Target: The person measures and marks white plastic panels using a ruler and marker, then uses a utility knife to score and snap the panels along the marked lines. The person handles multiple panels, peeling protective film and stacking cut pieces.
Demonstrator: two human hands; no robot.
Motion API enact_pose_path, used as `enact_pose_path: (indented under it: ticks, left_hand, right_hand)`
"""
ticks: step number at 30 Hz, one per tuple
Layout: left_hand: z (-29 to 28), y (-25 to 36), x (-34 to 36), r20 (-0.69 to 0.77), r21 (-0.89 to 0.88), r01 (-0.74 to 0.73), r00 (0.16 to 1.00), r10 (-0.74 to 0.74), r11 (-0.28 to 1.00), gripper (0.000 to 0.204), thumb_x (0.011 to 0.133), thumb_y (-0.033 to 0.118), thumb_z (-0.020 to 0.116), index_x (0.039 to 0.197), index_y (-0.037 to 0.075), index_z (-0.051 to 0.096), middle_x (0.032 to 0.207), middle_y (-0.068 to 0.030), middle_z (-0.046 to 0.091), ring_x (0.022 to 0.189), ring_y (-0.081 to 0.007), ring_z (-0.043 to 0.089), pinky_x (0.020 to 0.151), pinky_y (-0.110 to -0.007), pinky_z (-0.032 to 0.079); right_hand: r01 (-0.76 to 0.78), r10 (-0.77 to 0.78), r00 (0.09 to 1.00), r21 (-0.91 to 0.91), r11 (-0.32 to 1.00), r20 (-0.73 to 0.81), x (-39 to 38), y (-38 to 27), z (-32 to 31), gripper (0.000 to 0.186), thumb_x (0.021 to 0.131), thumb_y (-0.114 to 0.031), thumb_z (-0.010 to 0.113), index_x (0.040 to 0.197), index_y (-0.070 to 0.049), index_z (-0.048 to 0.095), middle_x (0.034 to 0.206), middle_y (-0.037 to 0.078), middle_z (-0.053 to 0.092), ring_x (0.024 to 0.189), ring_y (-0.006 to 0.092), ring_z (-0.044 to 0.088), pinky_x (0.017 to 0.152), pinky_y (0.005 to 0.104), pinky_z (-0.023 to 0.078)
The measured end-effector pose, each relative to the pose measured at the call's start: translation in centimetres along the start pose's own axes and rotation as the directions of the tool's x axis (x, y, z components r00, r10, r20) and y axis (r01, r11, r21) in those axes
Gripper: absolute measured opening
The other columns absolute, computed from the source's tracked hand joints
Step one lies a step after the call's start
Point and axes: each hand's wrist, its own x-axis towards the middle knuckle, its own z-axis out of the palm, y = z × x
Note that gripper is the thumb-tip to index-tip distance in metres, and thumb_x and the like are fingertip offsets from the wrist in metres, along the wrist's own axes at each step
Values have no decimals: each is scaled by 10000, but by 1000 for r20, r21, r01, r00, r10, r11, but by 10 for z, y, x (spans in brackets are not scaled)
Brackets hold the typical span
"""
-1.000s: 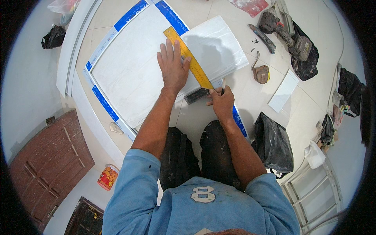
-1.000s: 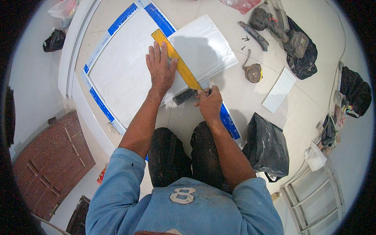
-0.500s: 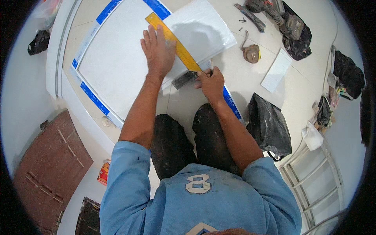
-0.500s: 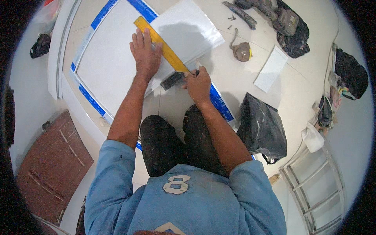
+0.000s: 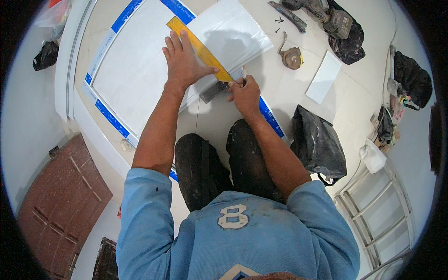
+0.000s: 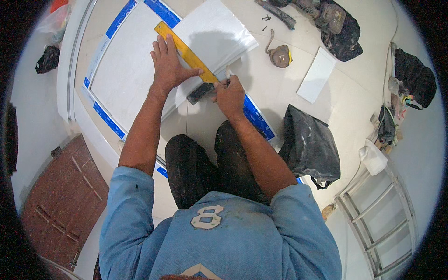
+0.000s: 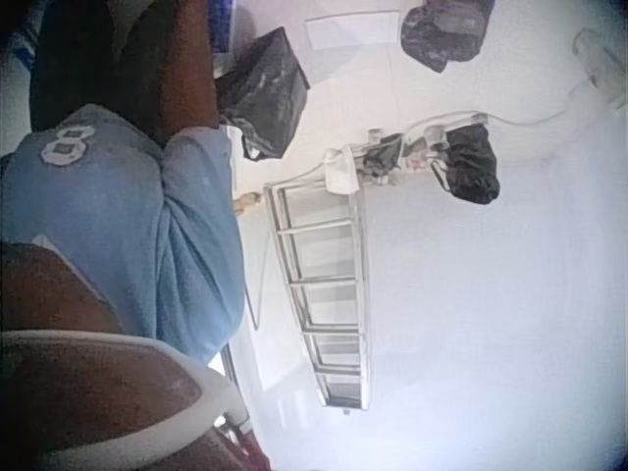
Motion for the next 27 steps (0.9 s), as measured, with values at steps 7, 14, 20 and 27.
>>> enact_pose_path:
  ticks: [7, 14, 20, 27]
  left_hand:
    - [-13, 15, 4, 115, 93, 119, 985, -129, 989, 1649, 589, 720, 995, 1740, -17, 72, 1796, -339, 72, 1663, -532, 98, 1269, -771, 196]
    - [-28, 26, 6, 211, 55, 187, 958, -195, 981, 1640, 621, 656, 1019, 1748, 2, 22, 1796, -347, 32, 1672, -527, 40, 1194, -873, 188]
    - [-18, 21, 7, 181, 64, 170, 967, -179, 983, 1666, 607, 668, 1016, 1755, 45, -19, 1814, -302, -21, 1680, -502, 13, 1174, -890, 211]
    - [-27, 22, 5, 230, 66, 221, 946, -230, 973, 1702, 558, 689, 1024, 1750, 32, 2, 1807, -314, -5, 1673, -519, 22, 1173, -892, 206]
  right_hand:
    - [70, -108, 988, -304, 950, -109, 15, 2, -59, 280, 1053, -267, 696, 1067, 13, 686, 896, 177, 778, 717, 278, 762, 670, 444, 603]
    - [27, -303, 941, -854, 520, -154, 27, 14, -131, 375, 1009, -362, 688, 1185, -31, 706, 1021, 240, 760, 903, 453, 765, 855, 577, 609]
    - [160, -641, 751, -898, 410, -159, 93, -46, -152, 348, 986, -317, 691, 1197, -49, 758, 1083, 215, 750, 961, 425, 719, 880, 554, 578]
    - [149, -689, 720, -988, 41, 80, 233, -100, -152, 406, 938, -301, 758, 1263, -67, 695, 1169, 180, 718, 1105, 432, 698, 929, 596, 562]
